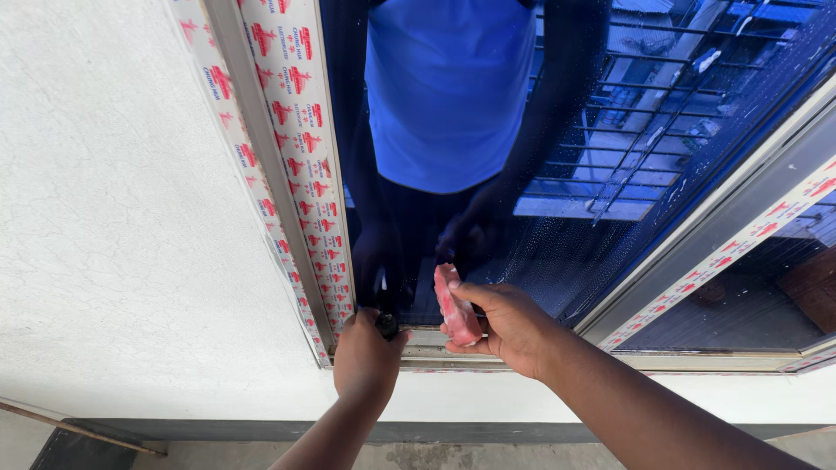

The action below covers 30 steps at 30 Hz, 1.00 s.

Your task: The person scrubs a window pane with a soapy sponge, then wipes the frame and glass with a cloth. They peel off protective film from the window frame and continue cleaning the edges.

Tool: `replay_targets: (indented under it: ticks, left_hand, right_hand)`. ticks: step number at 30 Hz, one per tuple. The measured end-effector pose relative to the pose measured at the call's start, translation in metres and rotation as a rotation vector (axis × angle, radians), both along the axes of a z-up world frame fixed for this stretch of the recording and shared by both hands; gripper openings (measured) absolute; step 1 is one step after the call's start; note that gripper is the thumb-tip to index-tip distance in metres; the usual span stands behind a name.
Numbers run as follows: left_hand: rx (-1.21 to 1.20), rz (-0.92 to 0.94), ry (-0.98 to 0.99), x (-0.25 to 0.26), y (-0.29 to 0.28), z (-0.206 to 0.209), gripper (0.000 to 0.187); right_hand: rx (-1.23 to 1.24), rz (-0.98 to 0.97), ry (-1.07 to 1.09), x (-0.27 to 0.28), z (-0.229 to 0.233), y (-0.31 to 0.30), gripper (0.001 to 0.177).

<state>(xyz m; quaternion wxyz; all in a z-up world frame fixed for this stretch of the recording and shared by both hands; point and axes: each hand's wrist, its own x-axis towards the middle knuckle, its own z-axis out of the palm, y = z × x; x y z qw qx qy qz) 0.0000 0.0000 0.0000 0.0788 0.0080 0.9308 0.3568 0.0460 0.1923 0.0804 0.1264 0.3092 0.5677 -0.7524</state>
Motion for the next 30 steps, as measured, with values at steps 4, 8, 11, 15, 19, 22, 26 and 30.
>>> replay_targets:
  ticks: [4, 8, 11, 15, 19, 22, 26, 30]
  left_hand:
    - [-0.024, 0.017, -0.018, 0.002, 0.008, 0.026, 0.063]
    - [-0.043, 0.02, 0.023, 0.002, 0.01, 0.047, 0.064]
    - [-0.113, -0.023, 0.054, 0.005, 0.009, 0.073, 0.056]
    - [-0.009, -0.147, 0.481, 0.015, -0.006, 0.135, 0.05]
    - [0.005, -0.321, 1.239, -0.002, -0.023, 0.211, 0.04]
    - [-0.214, -0.299, 1.608, -0.023, -0.041, 0.25, 0.049]
    - [-0.449, -0.349, 1.595, -0.038, -0.056, 0.257, 0.049]
    - [-0.496, -0.36, 1.57, -0.041, -0.056, 0.251, 0.049]
  right_hand:
    - [0.167, 0.141, 0.098, 0.002, 0.015, -0.005, 0.051]
    - [0.735, 0.209, 0.339, 0.009, 0.04, -0.015, 0.043]
    - [1.319, 0.057, 0.774, 0.015, 0.062, -0.013, 0.041]
    - [1.812, -0.163, 1.301, 0.008, 0.103, -0.004, 0.046]
    - [1.93, -0.177, 1.415, -0.006, 0.146, 0.006, 0.046]
    - [1.95, -0.14, 1.452, -0.013, 0.155, 0.009, 0.04]
    - [2.022, 0.107, 1.472, -0.01, 0.127, 0.001, 0.027]
    - [1.96, 0.326, 1.437, -0.006, 0.137, 0.009, 0.003]
